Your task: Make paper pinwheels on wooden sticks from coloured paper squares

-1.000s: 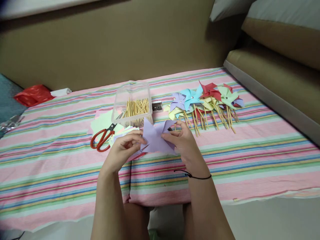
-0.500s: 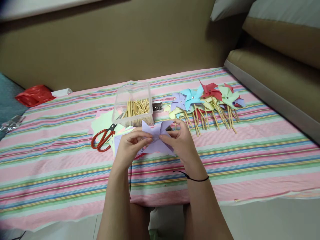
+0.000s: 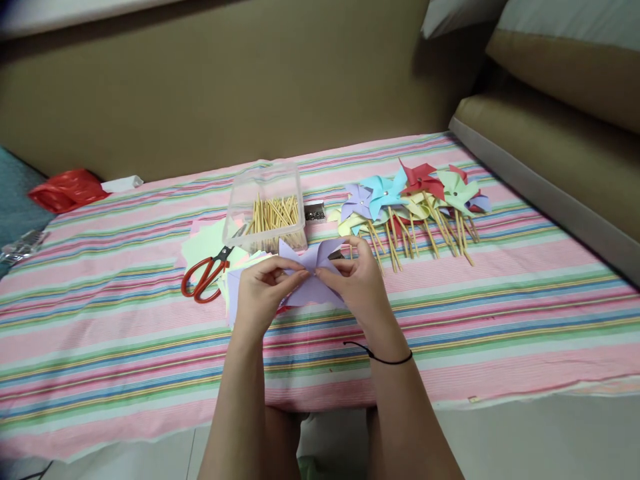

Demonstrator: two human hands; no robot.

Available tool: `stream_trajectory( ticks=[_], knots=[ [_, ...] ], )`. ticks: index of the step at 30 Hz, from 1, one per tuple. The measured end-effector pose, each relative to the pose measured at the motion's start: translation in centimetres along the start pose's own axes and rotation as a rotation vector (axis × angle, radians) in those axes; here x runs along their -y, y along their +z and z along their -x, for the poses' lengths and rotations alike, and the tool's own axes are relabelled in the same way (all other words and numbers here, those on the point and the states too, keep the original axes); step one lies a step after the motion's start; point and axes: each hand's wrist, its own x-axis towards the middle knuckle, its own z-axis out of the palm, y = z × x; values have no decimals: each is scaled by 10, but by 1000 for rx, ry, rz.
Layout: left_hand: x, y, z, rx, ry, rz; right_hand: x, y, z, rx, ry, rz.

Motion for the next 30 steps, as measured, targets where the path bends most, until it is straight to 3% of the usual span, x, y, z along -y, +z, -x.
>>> stream_trajectory(
  ticks=[16,30],
  knots=[
    [2,8,0,-96,-33,2,-2,0,-1,13,-47,-10],
    [3,8,0,-91,-21,-11,-4,-2,-3,-18,-112,128]
  ],
)
